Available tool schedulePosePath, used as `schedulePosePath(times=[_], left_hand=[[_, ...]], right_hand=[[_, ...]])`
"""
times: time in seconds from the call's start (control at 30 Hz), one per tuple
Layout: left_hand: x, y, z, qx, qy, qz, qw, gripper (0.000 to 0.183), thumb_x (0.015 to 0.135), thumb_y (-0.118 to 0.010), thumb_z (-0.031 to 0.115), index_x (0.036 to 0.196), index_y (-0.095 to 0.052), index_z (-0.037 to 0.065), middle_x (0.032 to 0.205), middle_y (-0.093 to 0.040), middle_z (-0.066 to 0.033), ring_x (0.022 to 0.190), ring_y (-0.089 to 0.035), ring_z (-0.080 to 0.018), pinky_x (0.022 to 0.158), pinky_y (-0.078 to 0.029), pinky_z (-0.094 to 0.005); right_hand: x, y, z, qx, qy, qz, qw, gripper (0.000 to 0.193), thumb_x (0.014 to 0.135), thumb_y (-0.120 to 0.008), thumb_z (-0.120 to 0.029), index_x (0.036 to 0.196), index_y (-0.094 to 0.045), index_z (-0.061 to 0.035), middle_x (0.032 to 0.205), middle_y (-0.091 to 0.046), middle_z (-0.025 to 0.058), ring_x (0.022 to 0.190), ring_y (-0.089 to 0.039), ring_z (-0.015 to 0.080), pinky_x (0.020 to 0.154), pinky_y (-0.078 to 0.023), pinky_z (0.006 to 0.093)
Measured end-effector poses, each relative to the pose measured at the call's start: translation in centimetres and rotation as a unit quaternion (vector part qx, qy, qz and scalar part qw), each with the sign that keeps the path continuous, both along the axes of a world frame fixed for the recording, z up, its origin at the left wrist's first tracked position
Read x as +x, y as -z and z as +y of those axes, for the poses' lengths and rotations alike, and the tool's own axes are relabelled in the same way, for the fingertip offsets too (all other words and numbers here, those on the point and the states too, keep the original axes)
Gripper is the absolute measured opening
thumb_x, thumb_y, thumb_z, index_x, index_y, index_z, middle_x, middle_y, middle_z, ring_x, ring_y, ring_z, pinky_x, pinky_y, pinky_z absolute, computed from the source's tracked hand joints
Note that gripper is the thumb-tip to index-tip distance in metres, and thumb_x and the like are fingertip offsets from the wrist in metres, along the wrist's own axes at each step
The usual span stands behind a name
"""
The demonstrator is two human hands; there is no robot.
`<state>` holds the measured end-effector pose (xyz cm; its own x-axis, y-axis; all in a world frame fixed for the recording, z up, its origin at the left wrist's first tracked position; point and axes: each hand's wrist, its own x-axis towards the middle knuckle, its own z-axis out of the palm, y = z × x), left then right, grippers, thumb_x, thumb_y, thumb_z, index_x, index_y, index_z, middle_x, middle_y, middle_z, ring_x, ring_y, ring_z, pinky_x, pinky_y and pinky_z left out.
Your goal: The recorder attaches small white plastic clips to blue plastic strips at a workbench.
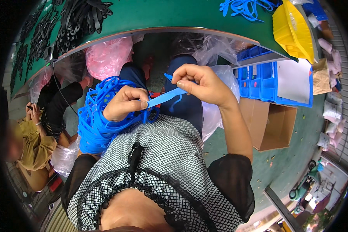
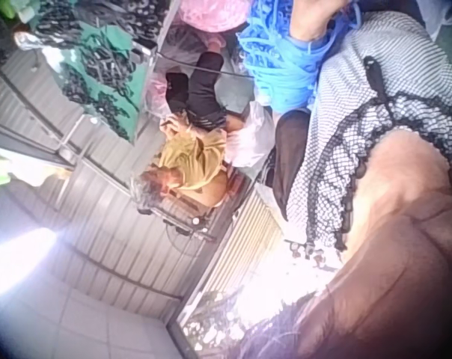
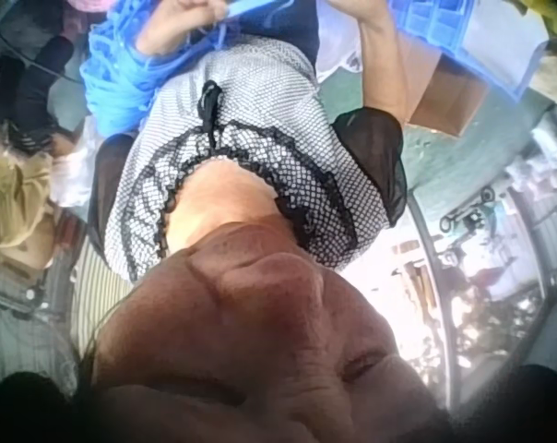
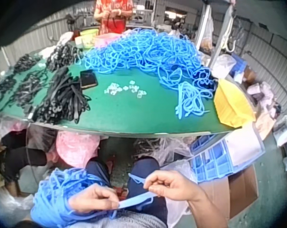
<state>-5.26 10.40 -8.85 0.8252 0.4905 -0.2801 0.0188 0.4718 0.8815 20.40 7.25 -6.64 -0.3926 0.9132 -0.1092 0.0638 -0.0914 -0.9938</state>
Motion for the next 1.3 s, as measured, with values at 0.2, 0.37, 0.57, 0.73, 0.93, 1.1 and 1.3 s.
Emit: schedulePosePath(times=[0.2,0.37,0.57,0.73,0.93,1.1,1.3], left_hand=[[0.4,0.3,0.2,0.013,-0.001,-0.001,1.000,0.013,0.080,-0.058,0.008,0.074,-0.062,-0.002,0.068,-0.054,-0.0009,0.066,-0.049,-0.0076,0.060,-0.038,-0.0221],[0.3,0.5,-0.1,0.014,-0.022,-0.003,1.000,0.011,0.080,-0.059,0.007,0.077,-0.063,-0.003,0.071,-0.057,-0.0019,0.065,-0.053,-0.0083,0.058,-0.042,-0.0224],[0.9,1.8,-0.8,0.037,-0.023,-0.045,0.998,0.017,0.083,-0.060,0.013,0.080,-0.063,-0.003,0.070,-0.057,-0.0019,0.061,-0.052,-0.0069,0.053,-0.040,-0.0212],[1.5,2.3,-1.0,0.102,0.019,-0.032,0.994,0.010,0.077,-0.060,0.007,0.077,-0.064,-0.002,0.072,-0.059,-0.0040,0.071,-0.054,-0.0109,0.066,-0.041,-0.0249],[2.5,2.3,-1.4,0.164,0.048,-0.066,0.983,0.010,0.076,-0.060,0.008,0.076,-0.064,-0.002,0.072,-0.060,-0.0060,0.071,-0.057,-0.0131,0.064,-0.044,-0.0259],[2.9,2.3,-1.2,0.172,0.060,-0.072,0.981,0.012,0.075,-0.060,0.011,0.073,-0.063,-0.001,0.071,-0.060,-0.0066,0.070,-0.058,-0.0148,0.064,-0.045,-0.0274],[2.1,2.6,-1.0,0.135,0.067,-0.067,0.986,0.009,0.076,-0.057,0.003,0.079,-0.063,-0.003,0.077,-0.060,-0.0058,0.073,-0.057,-0.0113,0.064,-0.044,-0.0237]], right_hand=[[0.1,0.1,0.1,-0.012,-0.002,-0.015,1.000,0.012,0.083,-0.058,-0.007,0.093,-0.058,-0.0002,0.067,-0.051,-0.0043,0.063,-0.046,0.0021,0.057,-0.037,0.0177],[-0.8,-0.6,0.2,-0.034,-0.057,-0.126,0.990,0.013,0.077,-0.066,-0.012,0.082,-0.062,-0.0019,0.067,-0.060,0.0008,0.063,-0.053,0.0039,0.057,-0.041,0.0208],[-0.9,-0.3,-0.4,-0.023,-0.043,-0.146,0.988,0.010,0.075,-0.067,-0.009,0.076,-0.061,-0.0015,0.067,-0.059,0.0012,0.063,-0.053,0.0057,0.056,-0.041,0.0209],[-0.6,2.4,0.8,0.000,-0.186,-0.168,0.968,0.014,0.076,-0.066,-0.014,0.080,-0.061,-0.0017,0.073,-0.060,0.0056,0.068,-0.057,0.0135,0.063,-0.045,0.0277],[0.2,-0.1,10.5,0.160,0.100,-0.223,0.956,0.010,0.080,-0.060,-0.008,0.084,-0.061,0.0011,0.077,-0.061,0.0023,0.073,-0.055,0.0091,0.065,-0.045,0.0245],[2.2,2.6,23.0,0.364,0.277,-0.380,0.804,0.012,0.077,-0.061,-0.015,0.086,-0.067,-0.0094,0.080,-0.063,0.0086,0.071,-0.060,0.0268,0.064,-0.048,0.0371],[0.7,4.1,23.8,0.418,0.258,-0.493,0.718,0.011,0.077,-0.062,-0.017,0.085,-0.068,-0.0152,0.088,-0.061,0.0045,0.085,-0.056,0.0251,0.072,-0.046,0.0382]])
